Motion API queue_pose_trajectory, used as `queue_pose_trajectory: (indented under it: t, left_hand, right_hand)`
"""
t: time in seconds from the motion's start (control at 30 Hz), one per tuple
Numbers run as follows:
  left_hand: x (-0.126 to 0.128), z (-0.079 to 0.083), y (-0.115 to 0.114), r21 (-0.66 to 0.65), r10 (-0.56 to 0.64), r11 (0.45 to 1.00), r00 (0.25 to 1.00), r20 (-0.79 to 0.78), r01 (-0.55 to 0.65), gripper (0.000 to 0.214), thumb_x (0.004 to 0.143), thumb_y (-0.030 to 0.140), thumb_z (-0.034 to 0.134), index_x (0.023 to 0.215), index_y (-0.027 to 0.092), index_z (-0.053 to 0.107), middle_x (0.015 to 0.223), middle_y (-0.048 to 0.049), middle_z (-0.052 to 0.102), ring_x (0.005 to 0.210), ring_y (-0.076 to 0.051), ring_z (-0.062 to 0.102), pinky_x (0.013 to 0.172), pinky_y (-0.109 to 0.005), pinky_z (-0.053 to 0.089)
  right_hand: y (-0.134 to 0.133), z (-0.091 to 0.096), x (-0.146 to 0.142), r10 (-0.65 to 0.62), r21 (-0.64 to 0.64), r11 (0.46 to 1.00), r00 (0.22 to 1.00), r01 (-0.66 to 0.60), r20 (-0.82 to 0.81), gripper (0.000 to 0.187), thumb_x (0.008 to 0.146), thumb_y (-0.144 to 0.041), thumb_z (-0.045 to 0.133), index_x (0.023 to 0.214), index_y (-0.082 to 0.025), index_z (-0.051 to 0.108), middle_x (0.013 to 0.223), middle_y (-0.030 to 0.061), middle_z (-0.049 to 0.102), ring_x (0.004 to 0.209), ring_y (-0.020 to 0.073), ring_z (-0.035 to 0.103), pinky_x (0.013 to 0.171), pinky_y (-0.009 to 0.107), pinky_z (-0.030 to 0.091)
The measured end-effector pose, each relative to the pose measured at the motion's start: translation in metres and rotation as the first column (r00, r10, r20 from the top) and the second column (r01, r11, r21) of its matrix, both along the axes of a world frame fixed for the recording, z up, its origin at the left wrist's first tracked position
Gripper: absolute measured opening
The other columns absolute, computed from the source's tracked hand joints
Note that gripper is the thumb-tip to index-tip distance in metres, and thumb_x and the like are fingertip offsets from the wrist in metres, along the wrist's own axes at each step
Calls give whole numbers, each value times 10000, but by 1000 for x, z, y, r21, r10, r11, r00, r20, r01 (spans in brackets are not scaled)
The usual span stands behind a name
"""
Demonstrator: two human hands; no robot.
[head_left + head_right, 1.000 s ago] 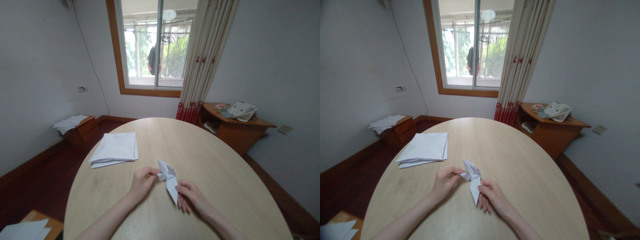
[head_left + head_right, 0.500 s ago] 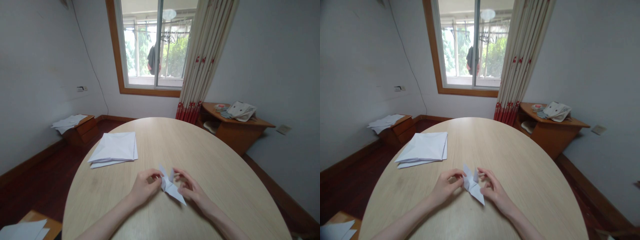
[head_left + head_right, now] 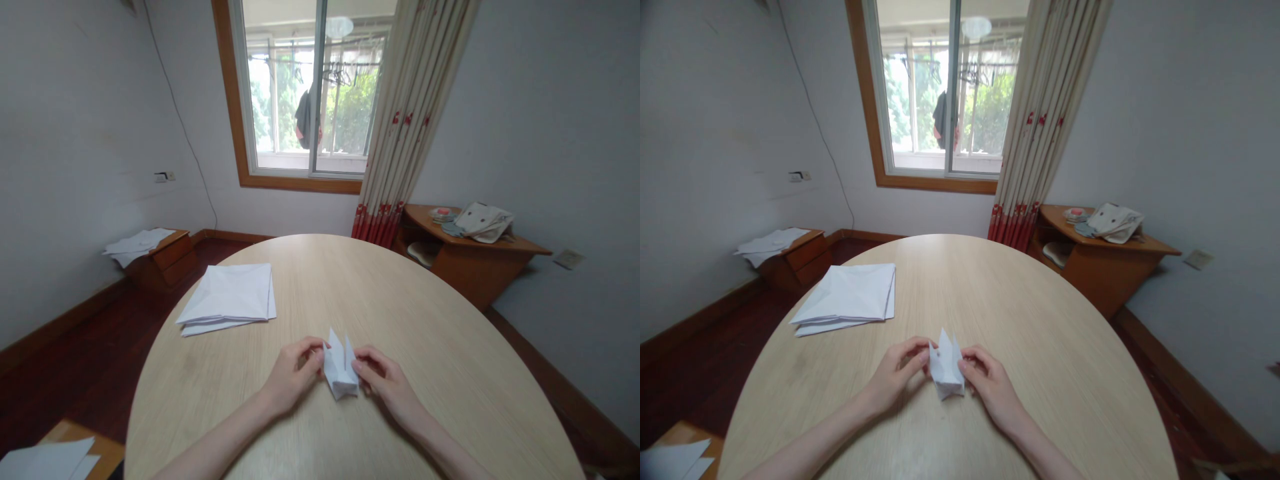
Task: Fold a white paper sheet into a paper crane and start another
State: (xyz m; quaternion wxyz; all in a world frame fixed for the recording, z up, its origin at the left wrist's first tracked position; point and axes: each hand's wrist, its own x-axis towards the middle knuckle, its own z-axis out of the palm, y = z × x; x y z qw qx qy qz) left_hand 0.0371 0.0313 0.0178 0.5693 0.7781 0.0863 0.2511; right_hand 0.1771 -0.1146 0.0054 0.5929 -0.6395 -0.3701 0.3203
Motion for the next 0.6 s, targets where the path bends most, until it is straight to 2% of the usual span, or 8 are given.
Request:
queue_pose_trajectory:
  t: [0.17, 0.3, 0.37, 0.43, 0.5, 0.6]
  left_hand:
    - [2, -6, -1, 9, 23, 1000, 997, -70, -22, 229, 811, 375, 620, 879, 156, 621, 710, -12, 658, 642, -151, 597, 651, -240, 469]
    - [4, -12, -3, 44, 14, 999, 995, -97, -10, 220, 875, 348, 541, 802, 158, 626, 703, -9, 659, 627, -145, 600, 609, -223, 459]
    - [3, -14, -3, 136, 38, 990, 996, -85, -26, 229, 899, 327, 512, 792, 162, 628, 711, -10, 661, 629, -145, 599, 601, -220, 451]
    - [2, -15, -3, 295, 86, 953, 996, -40, -70, 235, 919, 313, 489, 801, 167, 631, 734, -19, 669, 657, -152, 603, 619, -229, 446]
    - [0, -14, -4, 455, 110, 883, 993, 34, -113, 241, 943, 298, 460, 827, 171, 629, 752, -28, 677, 685, -160, 608, 650, -245, 443]
    - [-2, -12, -7, 625, 52, 769, 988, 147, -134, 243, 973, 249, 404, 873, 165, 609, 745, -36, 678, 660, -157, 610, 658, -264, 434]
  right_hand:
    - [-1, -1, 0, 22, 0, 1000, 1000, -22, -11, 380, 758, -557, 632, 830, -185, 615, 659, -13, 516, 543, 124, 468, 542, 264, 385]
    - [-3, 0, 0, 28, 3, 1000, 997, -28, 71, 335, 786, -512, 613, 867, -186, 613, 750, 11, 544, 656, 154, 517, 630, 282, 420]
    - [-5, 2, -1, -36, 34, 999, 985, 30, 167, 328, 806, -482, 594, 976, -201, 600, 851, 30, 554, 758, 175, 532, 706, 297, 436]
    - [-7, 4, -1, -130, 79, 990, 954, 113, 269, 365, 819, -459, 579, 1094, -222, 553, 951, 46, 549, 827, 189, 534, 752, 307, 443]
    - [-9, 5, 0, -196, 117, 979, 919, 165, 343, 367, 832, -445, 565, 1127, -232, 519, 979, 54, 542, 849, 193, 534, 763, 308, 447]
    - [-11, 5, -1, -190, 125, 980, 906, 153, 379, 303, 857, -440, 534, 1071, -226, 508, 880, 42, 544, 814, 191, 536, 745, 301, 450]
